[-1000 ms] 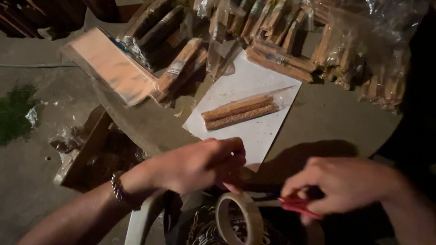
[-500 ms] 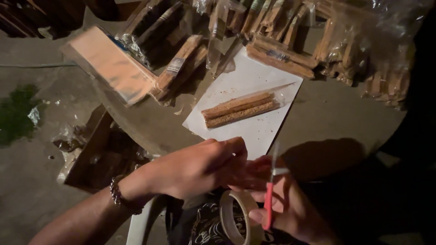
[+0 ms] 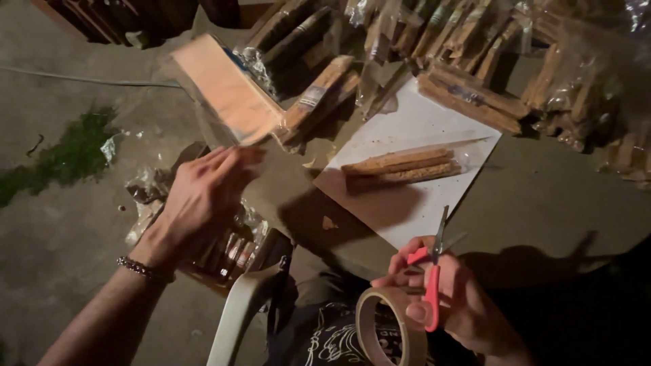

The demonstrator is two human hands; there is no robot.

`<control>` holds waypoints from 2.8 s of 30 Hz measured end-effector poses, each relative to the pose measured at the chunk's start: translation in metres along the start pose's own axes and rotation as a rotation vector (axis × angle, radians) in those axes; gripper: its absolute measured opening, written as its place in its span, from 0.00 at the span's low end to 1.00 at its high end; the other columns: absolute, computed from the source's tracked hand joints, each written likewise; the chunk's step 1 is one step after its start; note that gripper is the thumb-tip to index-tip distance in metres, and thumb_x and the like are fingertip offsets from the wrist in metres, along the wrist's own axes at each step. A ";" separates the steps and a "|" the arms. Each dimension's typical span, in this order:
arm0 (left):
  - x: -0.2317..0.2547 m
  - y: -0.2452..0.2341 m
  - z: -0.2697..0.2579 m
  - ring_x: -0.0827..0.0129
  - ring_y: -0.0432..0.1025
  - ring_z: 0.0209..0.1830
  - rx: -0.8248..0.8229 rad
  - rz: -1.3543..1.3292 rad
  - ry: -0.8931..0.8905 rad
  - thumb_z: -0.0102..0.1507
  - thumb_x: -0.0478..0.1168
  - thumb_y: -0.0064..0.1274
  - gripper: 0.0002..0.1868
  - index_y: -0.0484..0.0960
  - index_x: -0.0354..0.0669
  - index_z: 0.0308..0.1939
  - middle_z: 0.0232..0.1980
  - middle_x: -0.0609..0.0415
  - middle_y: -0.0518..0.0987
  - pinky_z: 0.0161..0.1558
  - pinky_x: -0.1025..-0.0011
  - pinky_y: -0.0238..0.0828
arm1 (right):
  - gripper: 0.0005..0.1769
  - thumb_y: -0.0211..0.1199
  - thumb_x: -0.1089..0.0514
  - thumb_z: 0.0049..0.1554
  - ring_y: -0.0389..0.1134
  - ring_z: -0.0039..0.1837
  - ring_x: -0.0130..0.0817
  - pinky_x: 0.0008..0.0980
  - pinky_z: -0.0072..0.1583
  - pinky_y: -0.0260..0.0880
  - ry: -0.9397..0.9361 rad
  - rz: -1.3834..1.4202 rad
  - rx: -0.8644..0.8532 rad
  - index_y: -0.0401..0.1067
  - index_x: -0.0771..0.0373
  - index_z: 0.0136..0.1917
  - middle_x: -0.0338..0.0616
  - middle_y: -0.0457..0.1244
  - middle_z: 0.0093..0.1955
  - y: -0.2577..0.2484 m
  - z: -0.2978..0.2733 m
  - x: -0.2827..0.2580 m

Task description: The person places wood sticks into plastic bags, seals them with tape, and cuts the tape using scissors.

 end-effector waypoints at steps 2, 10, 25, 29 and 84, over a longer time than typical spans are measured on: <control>-0.032 0.010 -0.026 0.56 0.82 0.46 0.063 0.191 0.117 0.69 0.27 0.43 0.11 0.78 0.34 0.53 0.54 0.41 0.84 0.42 0.62 0.82 | 0.36 0.78 0.49 0.46 0.78 0.60 0.47 0.40 0.62 0.79 -0.001 0.026 -0.035 0.65 0.71 0.58 0.53 0.67 0.54 0.004 0.002 0.001; -0.040 0.043 -0.056 0.54 0.74 0.63 0.025 0.356 0.418 0.68 0.43 0.53 0.19 0.74 0.40 0.61 0.64 0.45 0.79 0.62 0.58 0.76 | 0.32 0.78 0.51 0.47 0.76 0.61 0.51 0.44 0.61 0.77 -0.025 0.075 -0.072 0.64 0.68 0.56 0.54 0.65 0.53 0.006 0.005 0.006; -0.055 0.060 -0.070 0.51 0.55 0.78 -0.377 0.536 0.285 0.67 0.55 0.42 0.34 0.60 0.47 0.75 0.80 0.45 0.58 0.76 0.51 0.46 | 0.34 0.78 0.48 0.45 0.76 0.62 0.47 0.43 0.62 0.75 0.001 0.020 -0.063 0.65 0.67 0.56 0.51 0.65 0.53 0.011 0.007 0.002; -0.047 0.050 -0.056 0.52 0.62 0.74 -0.397 0.487 0.196 0.54 0.62 0.62 0.48 0.65 0.45 0.72 0.74 0.46 0.67 0.74 0.53 0.52 | 0.37 0.79 0.46 0.45 0.77 0.62 0.48 0.43 0.61 0.78 -0.015 0.000 -0.062 0.64 0.66 0.59 0.51 0.65 0.54 0.013 -0.001 0.005; 0.180 0.046 0.056 0.60 0.86 0.36 -0.522 -0.753 -0.001 0.66 0.35 0.42 0.02 0.67 0.40 0.39 0.38 0.55 0.88 0.31 0.66 0.77 | 0.36 0.78 0.29 0.37 0.76 0.52 0.18 0.23 0.55 0.73 0.361 -1.268 -0.404 0.82 0.34 0.59 0.16 0.76 0.51 -0.054 -0.056 -0.065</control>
Point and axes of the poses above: each hand's wrist, its own z-axis towards the middle knuckle, its own y-axis out of the palm, x = y × z, the point moved 6 cm from there along z, towards the middle knuckle
